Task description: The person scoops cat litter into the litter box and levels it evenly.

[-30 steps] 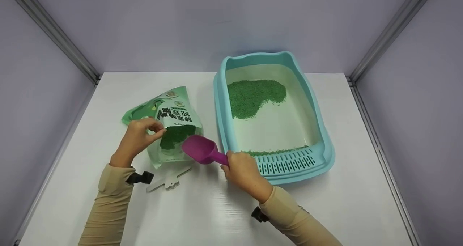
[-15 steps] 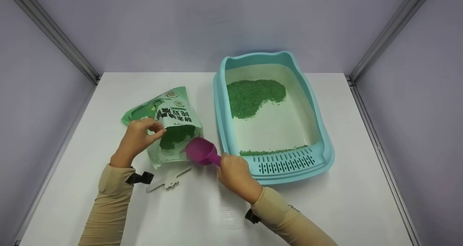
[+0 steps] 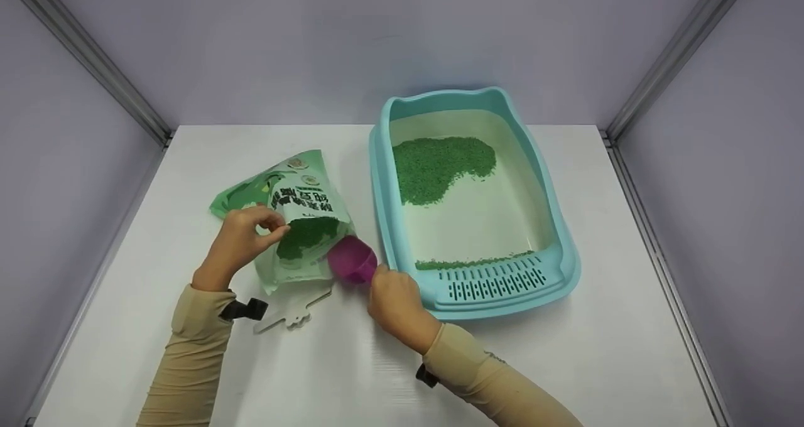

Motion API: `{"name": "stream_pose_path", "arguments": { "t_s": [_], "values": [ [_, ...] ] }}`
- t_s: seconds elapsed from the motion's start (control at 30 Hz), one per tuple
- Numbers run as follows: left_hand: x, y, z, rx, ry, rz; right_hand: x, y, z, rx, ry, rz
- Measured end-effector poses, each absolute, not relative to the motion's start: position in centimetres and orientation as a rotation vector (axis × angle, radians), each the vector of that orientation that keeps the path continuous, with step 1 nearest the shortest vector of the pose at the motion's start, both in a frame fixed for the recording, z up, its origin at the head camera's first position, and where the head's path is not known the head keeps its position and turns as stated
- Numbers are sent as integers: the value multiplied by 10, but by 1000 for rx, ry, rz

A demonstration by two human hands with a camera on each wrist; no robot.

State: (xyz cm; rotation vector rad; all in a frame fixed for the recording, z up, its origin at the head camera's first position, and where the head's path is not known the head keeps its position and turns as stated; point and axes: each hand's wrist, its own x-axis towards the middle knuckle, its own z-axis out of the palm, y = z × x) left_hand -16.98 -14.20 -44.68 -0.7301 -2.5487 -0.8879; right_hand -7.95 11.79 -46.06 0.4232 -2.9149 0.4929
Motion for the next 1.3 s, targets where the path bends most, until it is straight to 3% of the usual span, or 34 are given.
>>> {"name": "stream_pose_path", "arguments": {
  "t_s": [0.4, 1.3],
  "values": [
    [-169, -141, -448, -746, -2549, -877, -80, 96, -466, 384, -2854, 227],
    [-169, -142, -449, -764, -2534, -868, -104, 51, -479, 215, -2840, 155]
  ]
}}
